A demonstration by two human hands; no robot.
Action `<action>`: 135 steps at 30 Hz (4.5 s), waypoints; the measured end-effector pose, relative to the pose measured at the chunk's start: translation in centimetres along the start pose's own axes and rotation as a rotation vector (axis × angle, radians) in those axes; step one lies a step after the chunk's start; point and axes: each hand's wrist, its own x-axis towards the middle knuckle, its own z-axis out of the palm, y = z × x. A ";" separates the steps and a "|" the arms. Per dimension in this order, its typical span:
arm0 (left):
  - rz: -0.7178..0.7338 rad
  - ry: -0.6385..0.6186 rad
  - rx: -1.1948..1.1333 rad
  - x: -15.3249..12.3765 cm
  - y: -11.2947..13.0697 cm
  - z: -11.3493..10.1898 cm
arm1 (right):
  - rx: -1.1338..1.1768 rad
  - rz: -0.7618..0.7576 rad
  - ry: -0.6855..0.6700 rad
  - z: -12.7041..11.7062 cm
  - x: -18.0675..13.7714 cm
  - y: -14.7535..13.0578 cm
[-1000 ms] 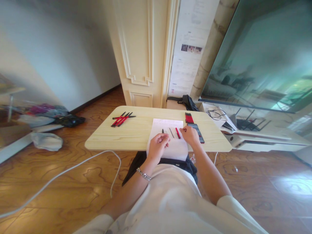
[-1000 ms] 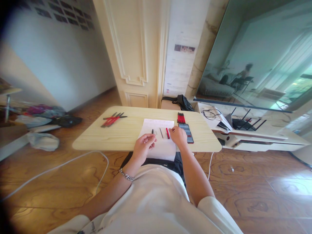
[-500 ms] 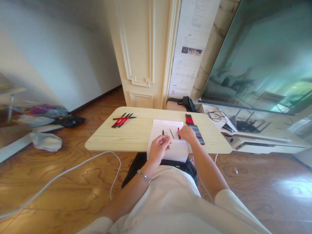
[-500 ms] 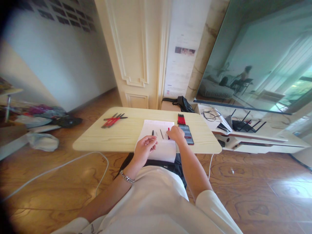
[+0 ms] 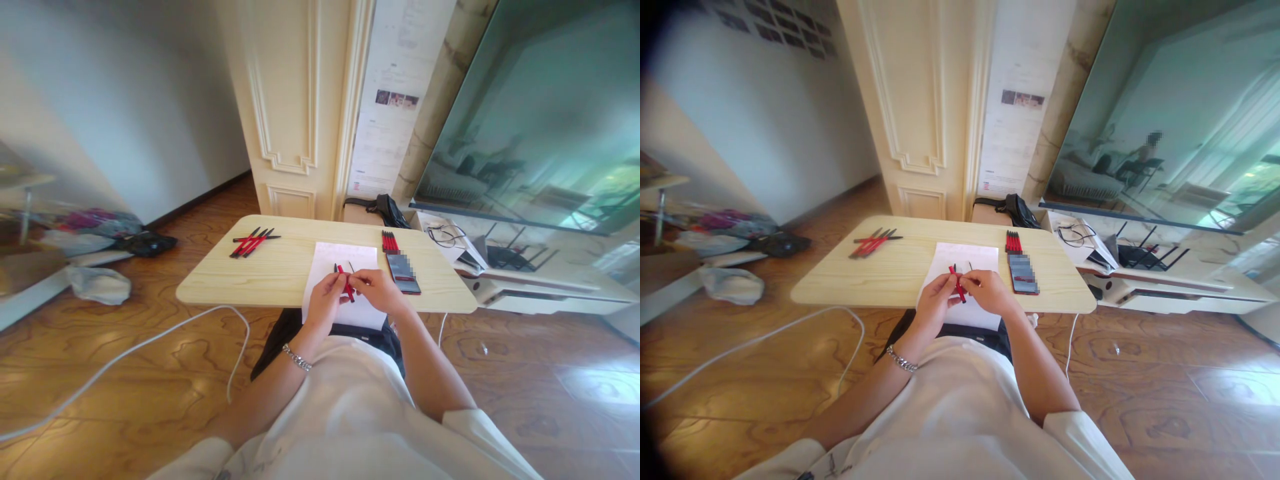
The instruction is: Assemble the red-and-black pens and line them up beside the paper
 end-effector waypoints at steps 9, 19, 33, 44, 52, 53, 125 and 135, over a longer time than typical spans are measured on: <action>0.063 0.000 -0.029 0.3 -0.5 -0.4 | -0.393 0.203 0.093 -0.4 4.1 6.1; 0.008 -0.026 -0.066 -0.2 0.1 0.0 | -0.591 0.250 0.063 0.7 4.6 6.2; 0.057 -0.118 0.012 -0.3 -0.4 -0.3 | -0.040 0.169 0.186 0.2 3.4 5.6; 0.160 -0.178 0.187 -1.0 -0.1 -0.1 | 0.378 -0.014 0.215 0.0 0.7 0.4; 0.150 -0.181 0.209 -0.8 -0.5 -0.4 | 0.264 -0.013 0.261 0.1 0.3 0.4; 0.148 -0.183 0.208 -0.8 -0.5 -0.4 | 0.248 -0.016 0.261 0.0 0.2 0.4; 0.163 -0.153 0.189 -0.8 -0.3 -0.7 | 0.524 0.009 0.204 0.5 0.7 0.5; 0.164 -0.149 0.212 -0.8 -0.4 -0.8 | 0.489 0.012 0.154 0.0 0.4 -0.1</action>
